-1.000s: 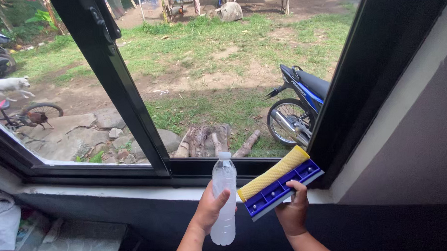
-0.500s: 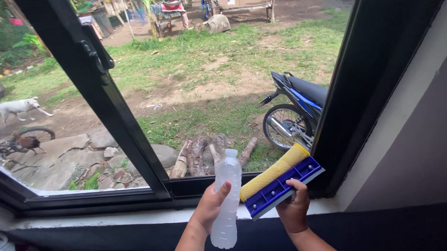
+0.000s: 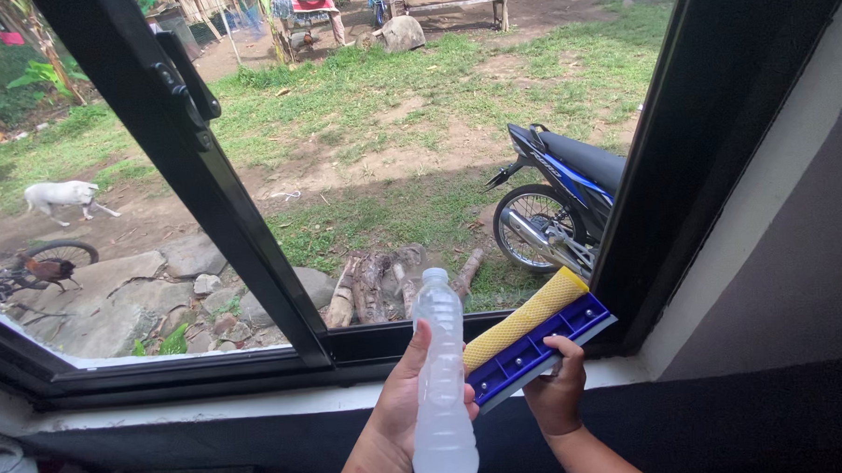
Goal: The person cleans the window frame using a cloth, wiping the vertical and horizontal sections. They then pick up a squeegee and a water bottle, preparing to clean the glass.
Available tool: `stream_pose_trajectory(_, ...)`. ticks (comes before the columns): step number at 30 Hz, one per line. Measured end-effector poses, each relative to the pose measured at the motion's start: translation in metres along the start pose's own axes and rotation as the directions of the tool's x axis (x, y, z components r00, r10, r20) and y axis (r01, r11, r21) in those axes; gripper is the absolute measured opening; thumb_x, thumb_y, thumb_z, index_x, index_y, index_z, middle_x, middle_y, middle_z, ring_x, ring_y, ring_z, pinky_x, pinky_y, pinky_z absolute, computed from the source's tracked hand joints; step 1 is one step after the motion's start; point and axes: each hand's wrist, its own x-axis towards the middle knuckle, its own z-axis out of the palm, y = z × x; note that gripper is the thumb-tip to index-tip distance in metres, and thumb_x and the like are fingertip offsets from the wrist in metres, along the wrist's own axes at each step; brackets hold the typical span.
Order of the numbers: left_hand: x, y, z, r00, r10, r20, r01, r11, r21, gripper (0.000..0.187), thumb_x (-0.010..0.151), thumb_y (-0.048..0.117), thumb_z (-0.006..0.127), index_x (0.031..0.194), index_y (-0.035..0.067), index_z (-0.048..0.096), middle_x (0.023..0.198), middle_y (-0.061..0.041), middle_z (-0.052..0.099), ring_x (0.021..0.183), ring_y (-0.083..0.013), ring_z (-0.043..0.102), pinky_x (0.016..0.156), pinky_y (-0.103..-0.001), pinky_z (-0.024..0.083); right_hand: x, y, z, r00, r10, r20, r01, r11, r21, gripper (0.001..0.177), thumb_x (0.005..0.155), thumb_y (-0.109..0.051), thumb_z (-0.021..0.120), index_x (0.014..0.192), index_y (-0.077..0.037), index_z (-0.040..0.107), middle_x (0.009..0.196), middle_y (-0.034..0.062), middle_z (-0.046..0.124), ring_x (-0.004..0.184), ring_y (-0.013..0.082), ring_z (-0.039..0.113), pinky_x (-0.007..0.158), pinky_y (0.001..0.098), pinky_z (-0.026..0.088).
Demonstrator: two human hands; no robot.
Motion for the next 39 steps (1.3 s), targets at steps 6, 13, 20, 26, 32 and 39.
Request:
stream_pose_trajectory(6, -0.015, 0.018, -0.009, 0.998, 0.058, 0.000, -0.056, 0.979, 0.197, 0.071, 0.087, 0.068, 0.058, 0.110, 0.001, 0.064, 0.083, -0.012, 0.068, 0.077, -0.0243, 0.073, 0.062, -0.040, 0.062, 0.003, -0.017, -0.001, 0.997, -0.076, -0.012, 0.074, 0.993, -0.097, 0.064, 0.074, -0.012, 0.087, 0.121, -0.012, 0.044, 0.107, 0.0086, 0.062, 0.098, 0.0189, 0.069, 0.085, 0.0324, 0.057)
stream_pose_trajectory(13, -0.014, 0.076, 0.002, 0.990, 0.136, 0.021, -0.132, 0.890, 0.437, 0.083, 0.083, 0.070, 0.055, 0.132, 0.004, 0.058, 0.103, -0.017, 0.069, 0.089, -0.0235, 0.073, 0.073, -0.040, 0.062, -0.001, -0.036, 0.003, 0.996, -0.079, 0.041, 0.078, 0.997, 0.030, 0.063, 0.077, -0.011, 0.087, 0.123, -0.011, 0.044, 0.111, 0.0103, 0.062, 0.101, 0.0223, 0.068, 0.090, 0.0342, 0.057)
stream_pose_trajectory(20, -0.007, 0.034, 0.028, 0.985, 0.152, 0.084, -0.174, 0.855, 0.488, 0.081, 0.076, 0.059, 0.078, 0.122, -0.004, 0.057, 0.096, -0.013, 0.067, 0.084, -0.0240, 0.072, 0.069, -0.042, 0.060, 0.010, -0.047, -0.014, 0.995, -0.092, 0.043, 0.094, 0.994, -0.055, 0.064, 0.073, -0.011, 0.088, 0.120, -0.012, 0.045, 0.105, 0.0091, 0.065, 0.097, 0.0215, 0.070, 0.085, 0.0333, 0.057)
stream_pose_trajectory(26, -0.002, 0.026, 0.057, 0.963, 0.237, 0.124, -0.266, 0.792, 0.550, 0.066, 0.076, 0.048, 0.080, 0.120, 0.001, 0.064, 0.092, -0.012, 0.067, 0.075, -0.0177, 0.070, 0.064, -0.033, 0.059, 0.035, -0.045, -0.031, 0.991, -0.129, 0.019, 0.130, 0.989, -0.074, 0.060, 0.078, -0.010, 0.087, 0.122, -0.012, 0.045, 0.105, 0.0076, 0.066, 0.098, 0.0208, 0.071, 0.085, 0.0329, 0.057)
stream_pose_trajectory(32, 0.001, 0.034, 0.070, 0.984, 0.176, -0.022, -0.136, 0.830, 0.540, 0.069, 0.080, 0.052, 0.072, 0.121, -0.002, 0.058, 0.085, -0.019, 0.067, 0.071, -0.0242, 0.072, 0.063, -0.041, 0.062, 0.052, -0.049, -0.040, 0.989, -0.149, 0.017, 0.150, 0.983, -0.104, 0.062, 0.075, -0.009, 0.088, 0.120, -0.013, 0.046, 0.100, 0.0074, 0.065, 0.092, 0.0191, 0.071, 0.080, 0.0316, 0.058)
stream_pose_trajectory(39, 0.013, 0.030, 0.073, 0.989, 0.109, 0.099, -0.144, 0.846, 0.513, 0.078, 0.080, 0.057, 0.076, 0.119, -0.009, 0.060, 0.083, -0.019, 0.068, 0.068, -0.0244, 0.072, 0.062, -0.039, 0.061, 0.055, -0.048, -0.038, 0.993, -0.115, 0.014, 0.115, 0.989, -0.090, 0.064, 0.074, -0.008, 0.088, 0.121, -0.014, 0.045, 0.099, 0.0048, 0.066, 0.093, 0.0184, 0.072, 0.081, 0.0318, 0.058)
